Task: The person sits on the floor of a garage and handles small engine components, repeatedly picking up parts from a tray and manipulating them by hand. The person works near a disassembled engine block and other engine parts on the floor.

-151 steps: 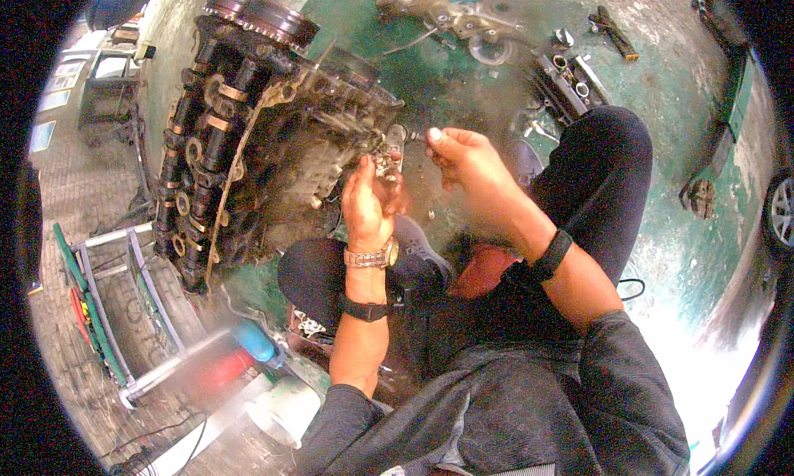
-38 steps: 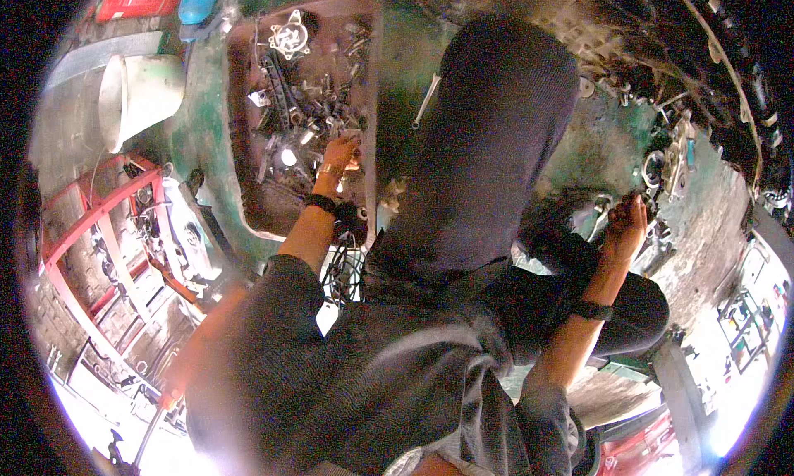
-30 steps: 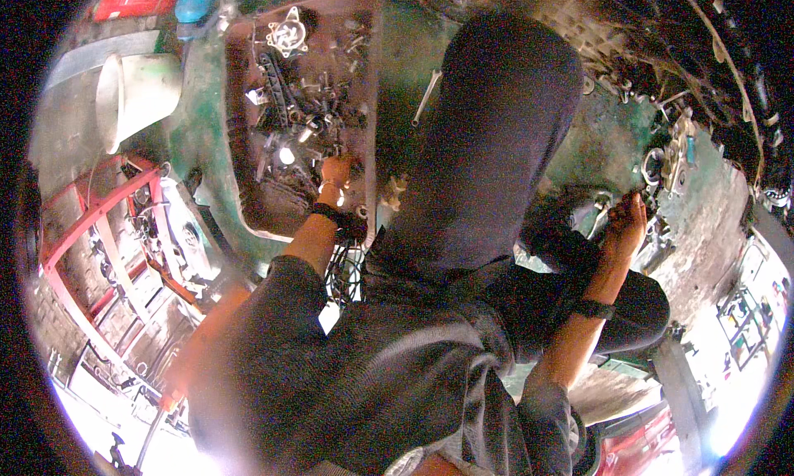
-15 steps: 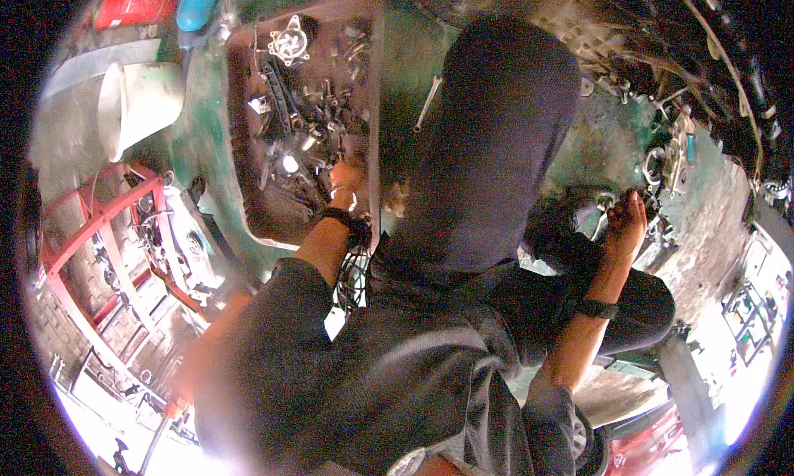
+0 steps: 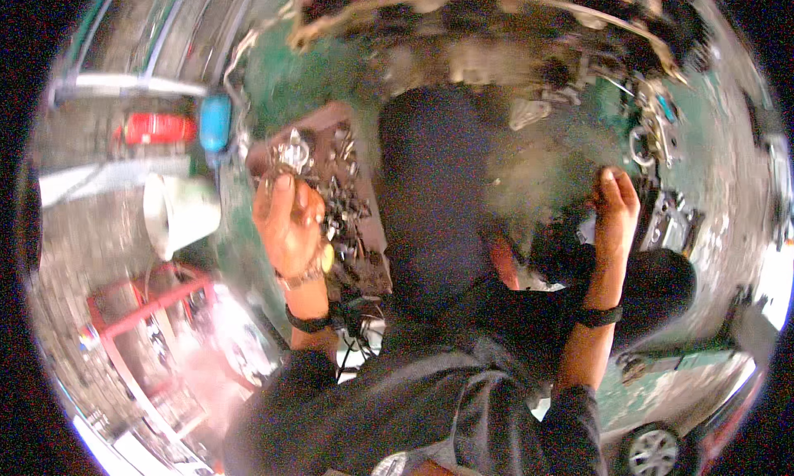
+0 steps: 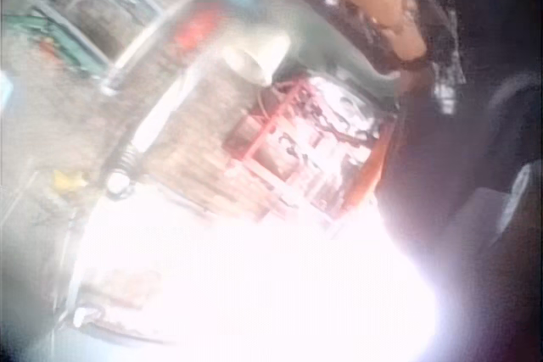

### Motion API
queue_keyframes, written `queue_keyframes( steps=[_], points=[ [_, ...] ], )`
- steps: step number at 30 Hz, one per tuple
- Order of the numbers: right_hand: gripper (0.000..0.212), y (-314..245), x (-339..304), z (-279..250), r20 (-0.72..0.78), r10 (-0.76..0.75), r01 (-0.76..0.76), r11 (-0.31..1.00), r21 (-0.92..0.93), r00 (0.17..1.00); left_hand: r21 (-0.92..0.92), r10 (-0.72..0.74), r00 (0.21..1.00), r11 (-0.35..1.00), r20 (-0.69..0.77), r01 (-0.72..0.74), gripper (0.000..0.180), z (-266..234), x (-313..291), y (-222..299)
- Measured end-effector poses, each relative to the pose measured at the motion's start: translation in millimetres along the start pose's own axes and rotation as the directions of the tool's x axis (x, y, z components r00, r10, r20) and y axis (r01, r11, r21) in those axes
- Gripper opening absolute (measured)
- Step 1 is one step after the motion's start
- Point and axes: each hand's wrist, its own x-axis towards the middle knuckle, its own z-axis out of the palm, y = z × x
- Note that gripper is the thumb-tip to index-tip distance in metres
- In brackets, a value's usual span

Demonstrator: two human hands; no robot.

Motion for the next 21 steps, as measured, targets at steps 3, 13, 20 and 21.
queue_keyframes(
  steps=[3, 13, 20, 21],
  points=[
    [0.019, -24.9, -20.1, 1.5, 0.062, -0.093, 0.1, 0.988, -0.119, 0.994, -0.105, -0.016, 0.955, 0.993, 0.295, 0.049, 0.014, 89.7, -16.0, 3.9],
    [0.029, -55.9, -36.7, -20.4, 0.125, -0.25, 0.246, 0.968, 0.05, 0.96, 0.319, -0.377, 0.644, 0.924, 0.666, 0.212, 0.006, 255.5, -44.1, -115.8],
    [0.013, -45.0, -28.3, -26.2, 0.032, -0.311, 0.313, 0.946, -0.089, 0.95, 0.402, -0.435, 0.566, 0.896, 0.701, 0.19, 0.006, 255.2, -49.5, -150.1],
    [0.013, -43.6, -26.8, -25.7, 0.031, -0.315, 0.316, 0.944, -0.096, 0.949, 0.37, -0.452, 0.525, 0.892, 0.722, 0.26, 0.008, 254.0, -47.4, -150.5]
  ],
)
